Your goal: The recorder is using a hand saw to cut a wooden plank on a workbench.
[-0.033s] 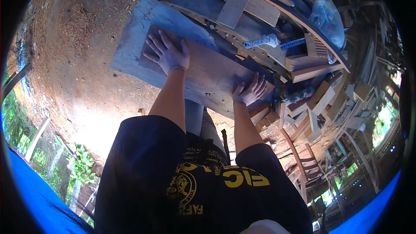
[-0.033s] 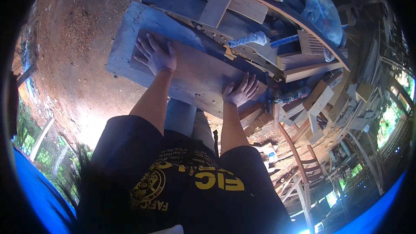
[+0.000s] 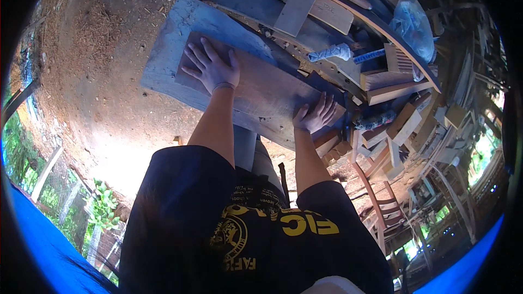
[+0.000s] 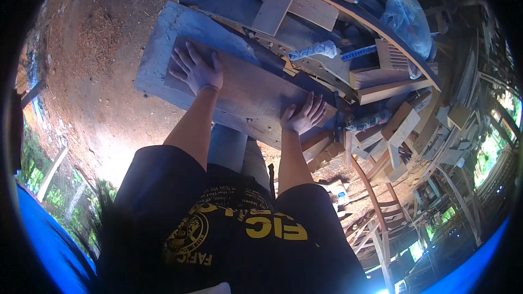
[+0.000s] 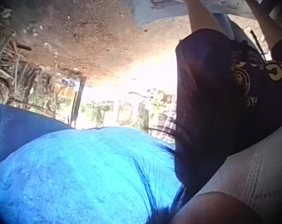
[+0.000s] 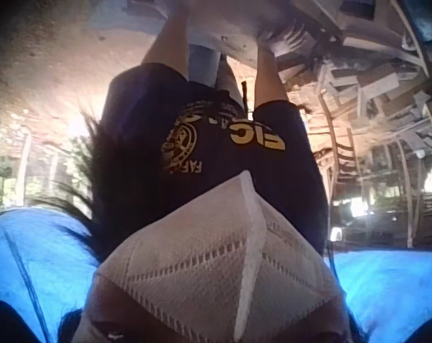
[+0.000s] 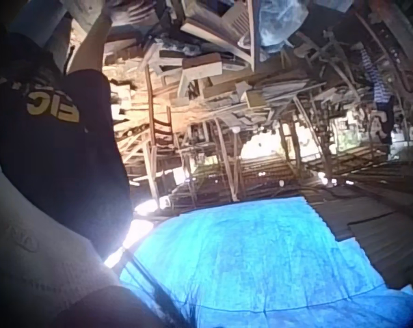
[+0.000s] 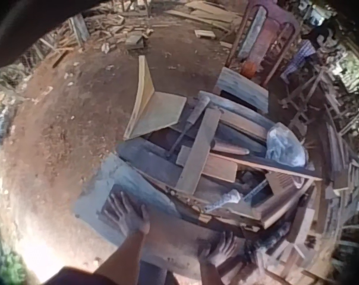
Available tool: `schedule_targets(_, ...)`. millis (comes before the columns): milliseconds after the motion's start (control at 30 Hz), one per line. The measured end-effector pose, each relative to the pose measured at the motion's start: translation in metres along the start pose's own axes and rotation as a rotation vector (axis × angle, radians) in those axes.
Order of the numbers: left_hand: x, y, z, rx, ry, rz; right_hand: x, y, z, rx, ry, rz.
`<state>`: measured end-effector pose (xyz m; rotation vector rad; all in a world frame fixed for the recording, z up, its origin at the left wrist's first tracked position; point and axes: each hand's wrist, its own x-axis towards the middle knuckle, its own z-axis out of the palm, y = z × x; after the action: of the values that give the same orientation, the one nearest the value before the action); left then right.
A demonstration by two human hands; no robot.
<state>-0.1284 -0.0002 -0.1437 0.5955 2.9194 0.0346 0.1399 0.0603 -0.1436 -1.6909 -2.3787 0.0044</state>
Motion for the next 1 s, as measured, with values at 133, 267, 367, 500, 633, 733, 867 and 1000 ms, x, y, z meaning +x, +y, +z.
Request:
schedule_targets(133,0.000,0.000,0.000,-0.012,-0.013,0.002,0.001,-0.003,-0.001,0.011,0.005,0.000)
schedule_targets(267,0.001,-0.001,-0.001,-0.025,-0.007,0.012,0.000,-0.002,0.001,0.000,0.015,0.000)
schedule_targets(367,0.000,-0.001,-0.001,-0.032,0.004,0.018,0.000,-0.001,0.002,-0.003,0.010,0.002)
schedule_targets(500,0.000,0.000,0.001,-0.051,0.008,0.028,0.000,-0.001,-0.001,-0.013,-0.012,0.009)
schedule_targets(633,0.000,-0.001,0.000,-0.065,0.015,0.021,0.000,0.002,-0.001,0.000,-0.013,0.004)
schedule_targets(733,0.000,-0.002,0.002,-0.049,0.034,0.025,0.000,0.003,-0.001,0.012,-0.021,0.007)
schedule_targets(867,-0.001,0.001,0.004,0.031,0.063,0.019,0.000,0.006,-0.001,0.010,-0.038,0.026)
schedule_targets(1000,0.000,0.005,0.005,0.020,0.077,0.022,0.002,0.008,-0.001,0.045,-0.048,0.030)
